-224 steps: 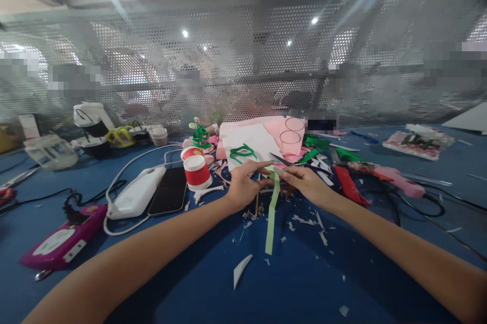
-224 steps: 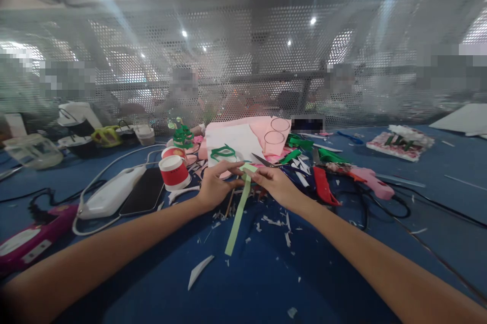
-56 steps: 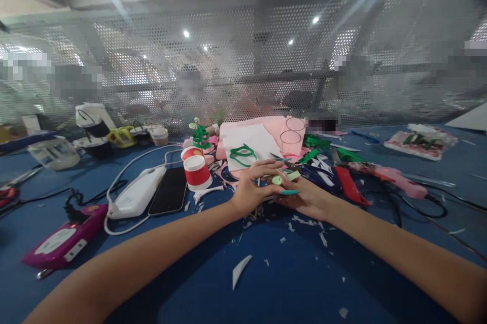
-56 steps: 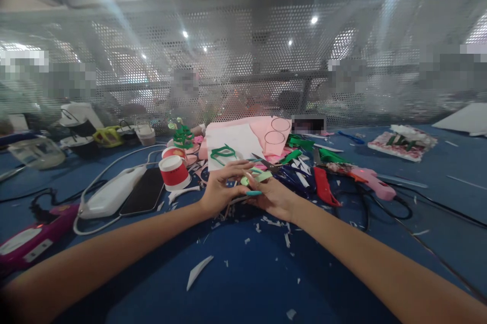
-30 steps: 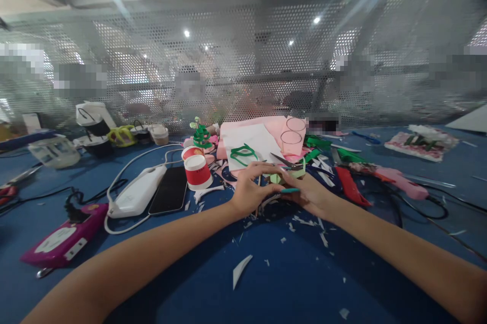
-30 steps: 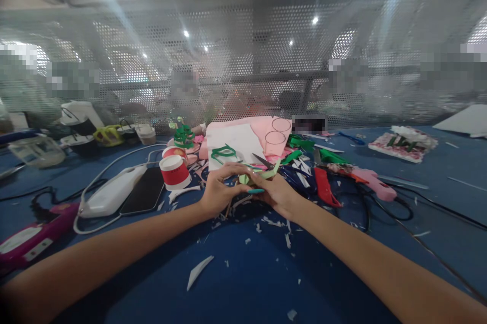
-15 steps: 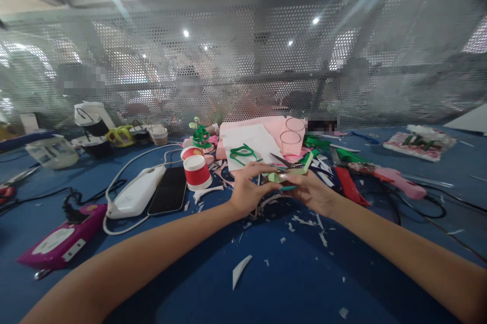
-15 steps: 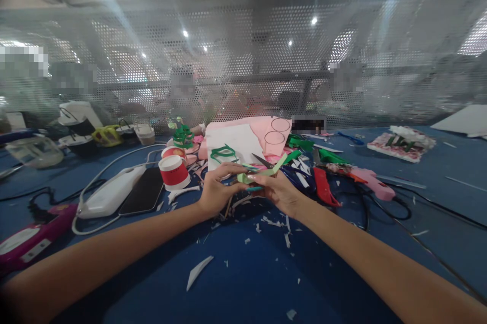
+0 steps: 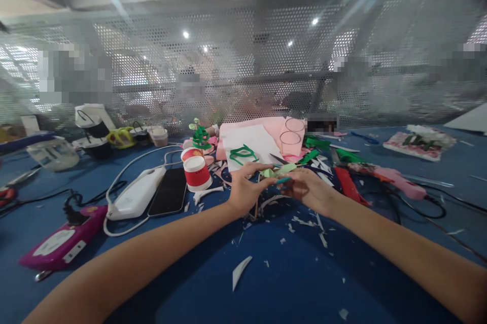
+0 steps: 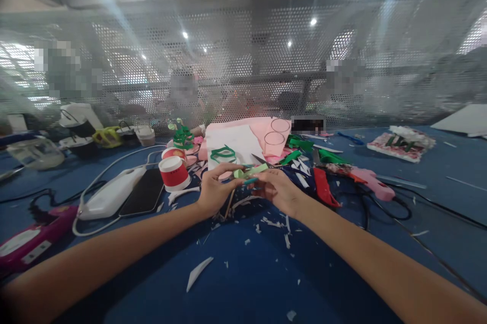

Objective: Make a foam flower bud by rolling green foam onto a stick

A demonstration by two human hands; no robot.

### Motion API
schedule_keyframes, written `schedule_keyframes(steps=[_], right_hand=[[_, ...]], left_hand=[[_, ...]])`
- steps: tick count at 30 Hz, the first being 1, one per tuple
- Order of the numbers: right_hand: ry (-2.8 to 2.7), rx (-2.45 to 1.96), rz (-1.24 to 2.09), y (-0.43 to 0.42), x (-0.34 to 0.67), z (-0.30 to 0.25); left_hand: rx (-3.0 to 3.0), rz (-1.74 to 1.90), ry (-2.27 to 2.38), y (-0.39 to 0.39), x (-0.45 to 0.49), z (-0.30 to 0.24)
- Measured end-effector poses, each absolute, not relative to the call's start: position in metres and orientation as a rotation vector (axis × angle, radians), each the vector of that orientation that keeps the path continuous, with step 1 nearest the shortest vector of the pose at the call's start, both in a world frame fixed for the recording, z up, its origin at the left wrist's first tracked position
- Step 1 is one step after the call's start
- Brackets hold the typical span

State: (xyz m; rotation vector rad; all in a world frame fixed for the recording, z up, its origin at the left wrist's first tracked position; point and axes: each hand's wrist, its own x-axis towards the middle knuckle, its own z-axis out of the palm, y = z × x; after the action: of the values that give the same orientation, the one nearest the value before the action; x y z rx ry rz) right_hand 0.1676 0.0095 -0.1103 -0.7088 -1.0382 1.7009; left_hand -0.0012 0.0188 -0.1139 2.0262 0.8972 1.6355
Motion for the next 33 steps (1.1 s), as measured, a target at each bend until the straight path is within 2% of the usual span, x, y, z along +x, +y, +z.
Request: schedule_keyframes(steps=[8,17,27,33], right_hand=[[-1.078,-0.742,1.709,0.010,0.165,-0.112],[-1.134,-0.815,1.559,0.017,0.167,-0.116],[-1.247,-0.804,1.427,0.015,0.171,-0.108],[-1.358,-0.824,1.331,0.016,0.171,-0.113]], left_hand=[[1.988,1.595,0.969,0.019,0.000,-0.114],[1.955,1.455,0.927,0.023,0.000,-0.116],[1.791,1.263,0.604,0.025,-0.004,-0.115],[1.708,1.281,0.726,0.029,0.000,-0.117]])
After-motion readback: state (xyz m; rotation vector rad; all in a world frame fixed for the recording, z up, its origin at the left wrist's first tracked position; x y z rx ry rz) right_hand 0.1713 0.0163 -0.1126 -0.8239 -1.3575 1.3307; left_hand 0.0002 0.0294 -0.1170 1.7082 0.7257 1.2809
